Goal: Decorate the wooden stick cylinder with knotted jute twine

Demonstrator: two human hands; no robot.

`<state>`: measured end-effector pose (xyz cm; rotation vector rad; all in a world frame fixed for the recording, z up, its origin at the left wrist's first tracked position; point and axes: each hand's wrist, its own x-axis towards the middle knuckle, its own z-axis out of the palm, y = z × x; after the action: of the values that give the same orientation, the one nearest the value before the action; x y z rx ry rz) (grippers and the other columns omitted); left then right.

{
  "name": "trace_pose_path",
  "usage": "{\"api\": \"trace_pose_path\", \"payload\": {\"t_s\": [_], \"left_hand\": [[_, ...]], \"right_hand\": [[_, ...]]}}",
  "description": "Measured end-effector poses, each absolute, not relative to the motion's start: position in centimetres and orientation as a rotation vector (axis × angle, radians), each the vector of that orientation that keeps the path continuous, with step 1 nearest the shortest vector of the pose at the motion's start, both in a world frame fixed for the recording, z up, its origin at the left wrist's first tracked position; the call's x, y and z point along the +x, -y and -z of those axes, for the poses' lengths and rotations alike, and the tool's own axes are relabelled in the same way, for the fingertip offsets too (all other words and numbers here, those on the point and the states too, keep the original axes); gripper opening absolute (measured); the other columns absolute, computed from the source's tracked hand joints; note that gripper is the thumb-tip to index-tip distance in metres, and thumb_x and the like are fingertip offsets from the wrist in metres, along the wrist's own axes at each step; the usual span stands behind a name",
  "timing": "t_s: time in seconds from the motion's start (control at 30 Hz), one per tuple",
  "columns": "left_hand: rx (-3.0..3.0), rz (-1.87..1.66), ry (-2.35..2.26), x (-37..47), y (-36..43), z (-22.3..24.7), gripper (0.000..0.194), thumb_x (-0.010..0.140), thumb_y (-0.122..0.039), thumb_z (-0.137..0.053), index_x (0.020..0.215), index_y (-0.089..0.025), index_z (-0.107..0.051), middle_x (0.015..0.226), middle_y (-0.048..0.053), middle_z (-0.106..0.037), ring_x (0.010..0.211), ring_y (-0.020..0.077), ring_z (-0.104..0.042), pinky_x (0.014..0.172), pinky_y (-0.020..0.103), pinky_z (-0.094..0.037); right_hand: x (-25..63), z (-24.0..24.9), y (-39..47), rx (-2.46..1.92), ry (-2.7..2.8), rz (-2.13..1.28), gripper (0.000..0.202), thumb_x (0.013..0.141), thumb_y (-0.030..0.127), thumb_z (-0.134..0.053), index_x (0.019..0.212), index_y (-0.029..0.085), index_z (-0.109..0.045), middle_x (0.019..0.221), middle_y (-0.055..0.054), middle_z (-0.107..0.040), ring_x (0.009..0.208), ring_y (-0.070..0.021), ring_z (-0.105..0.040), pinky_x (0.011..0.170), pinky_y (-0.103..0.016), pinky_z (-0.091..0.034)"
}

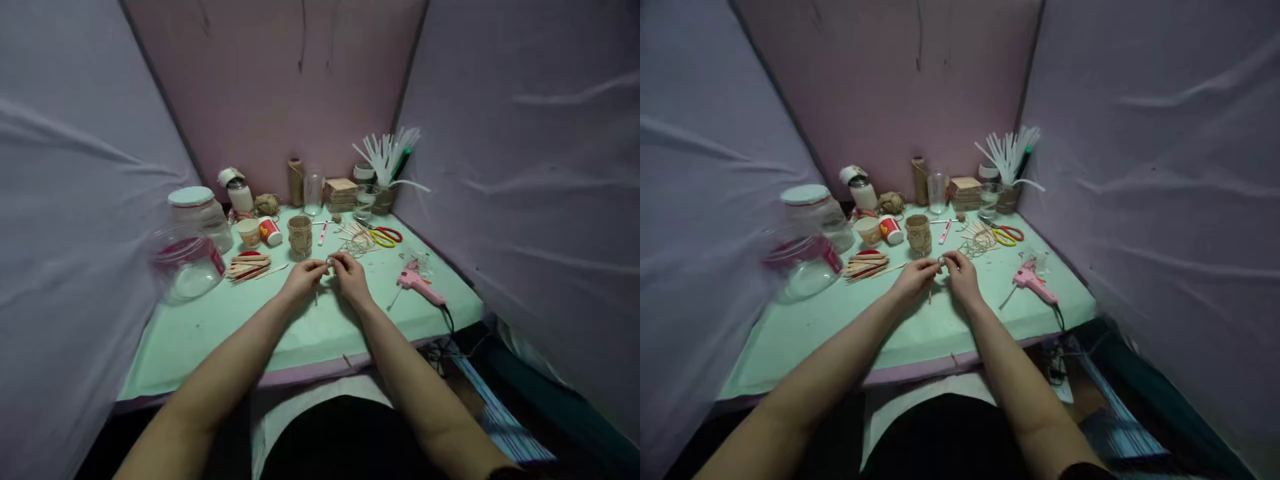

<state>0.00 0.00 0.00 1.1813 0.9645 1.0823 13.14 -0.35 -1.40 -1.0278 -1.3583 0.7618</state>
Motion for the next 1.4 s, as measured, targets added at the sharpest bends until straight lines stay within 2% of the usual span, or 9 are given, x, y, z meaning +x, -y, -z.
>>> {"api": "trace_pose_path", "payload": {"t_s": [0.13,0.3,0.87,0.97,1.07,1.17,1.27,1.4], "left_hand": [[1.19,-1.085,-0.957,0.0,0.2,-0.3,0.031,0.061,-0.041,-0.073,0.072,-0.013,-0.065,0.065,0.002,-0.058,0.052,0.0067,-0.038,0.048,0.023,-0.024],[1.207,-1.05,-0.956,0.2,0.3,-0.5,0.029,0.062,-0.04,-0.072,0.064,-0.013,-0.061,0.059,0.001,-0.055,0.05,0.0061,-0.035,0.047,0.023,-0.022],[1.296,-1.131,-1.008,-0.2,0.0,-0.2,0.026,0.066,-0.04,-0.07,0.07,-0.015,-0.064,0.063,0.001,-0.059,0.049,0.0064,-0.038,0.047,0.023,-0.026],[1.382,-1.158,-1.097,-0.4,-0.1,-0.2,0.025,0.068,-0.039,-0.067,0.07,-0.015,-0.064,0.063,0.001,-0.06,0.053,0.0089,-0.045,0.052,0.024,-0.033],[1.49,-1.201,-1.197,-0.6,-0.3,-0.1,0.023,0.069,-0.038,-0.064,0.071,-0.015,-0.065,0.066,0.003,-0.064,0.062,0.013,-0.054,0.061,0.026,-0.04],[1.599,-1.214,-1.267,-0.8,-0.3,0.1,0.021,0.072,-0.035,-0.061,0.074,-0.014,-0.067,0.071,0.004,-0.066,0.067,0.0151,-0.057,0.065,0.027,-0.042],[1.698,-1.211,-1.329,-0.8,-0.2,0.2,0.018,0.073,-0.028,-0.057,0.074,-0.015,-0.068,0.072,0.003,-0.067,0.067,0.0151,-0.057,0.066,0.027,-0.043],[1.759,-1.196,-1.362,-0.7,-0.1,0.2,0.017,0.073,-0.026,-0.057,0.075,-0.015,-0.069,0.072,0.003,-0.068,0.069,0.0153,-0.058,0.068,0.027,-0.043]], "right_hand": [[13.3,1.9,0.1,-1.141,1.375,-0.669,0.018,0.08,0.034,-0.051,0.074,0.02,-0.06,0.074,-0.001,-0.061,0.074,-0.017,-0.055,0.072,-0.029,-0.041],[13.7,2.6,-0.2,-1.26,1.311,-0.519,0.016,0.08,0.032,-0.05,0.074,0.02,-0.058,0.075,-0.003,-0.062,0.076,-0.0186,-0.054,0.074,-0.031,-0.041],[14.2,3.0,-0.8,-1.385,1.298,-0.467,0.015,0.08,0.031,-0.049,0.071,0.02,-0.056,0.071,-0.003,-0.059,0.074,-0.0204,-0.053,0.073,-0.033,-0.042],[13.9,2.6,-0.4,-1.299,1.343,-0.357,0.014,0.082,0.026,-0.048,0.083,0.019,-0.059,0.084,-0.006,-0.058,0.081,-0.0203,-0.053,0.077,-0.035,-0.044],[13.3,2.0,0.4,-1.136,1.438,-0.25,0.025,0.084,0.022,-0.048,0.107,0.021,-0.059,0.104,-0.008,-0.05,0.085,-0.0182,-0.053,0.081,-0.035,-0.047],[12.9,1.5,1.0,-1.018,1.561,-0.191,0.032,0.086,0.02,-0.049,0.117,0.024,-0.056,0.109,-0.009,-0.044,0.091,-0.0185,-0.052,0.086,-0.036,-0.047],[12.9,1.5,1.0,-0.976,1.67,-0.134,0.028,0.088,0.019,-0.05,0.113,0.025,-0.059,0.104,-0.008,-0.046,0.097,-0.0205,-0.05,0.088,-0.037,-0.045],[13.0,1.7,0.7,-1.036,1.716,-0.126,0.014,0.089,0.024,-0.05,0.091,0.022,-0.064,0.091,-0.007,-0.052,0.091,-0.0215,-0.05,0.084,-0.038,-0.044]]}}
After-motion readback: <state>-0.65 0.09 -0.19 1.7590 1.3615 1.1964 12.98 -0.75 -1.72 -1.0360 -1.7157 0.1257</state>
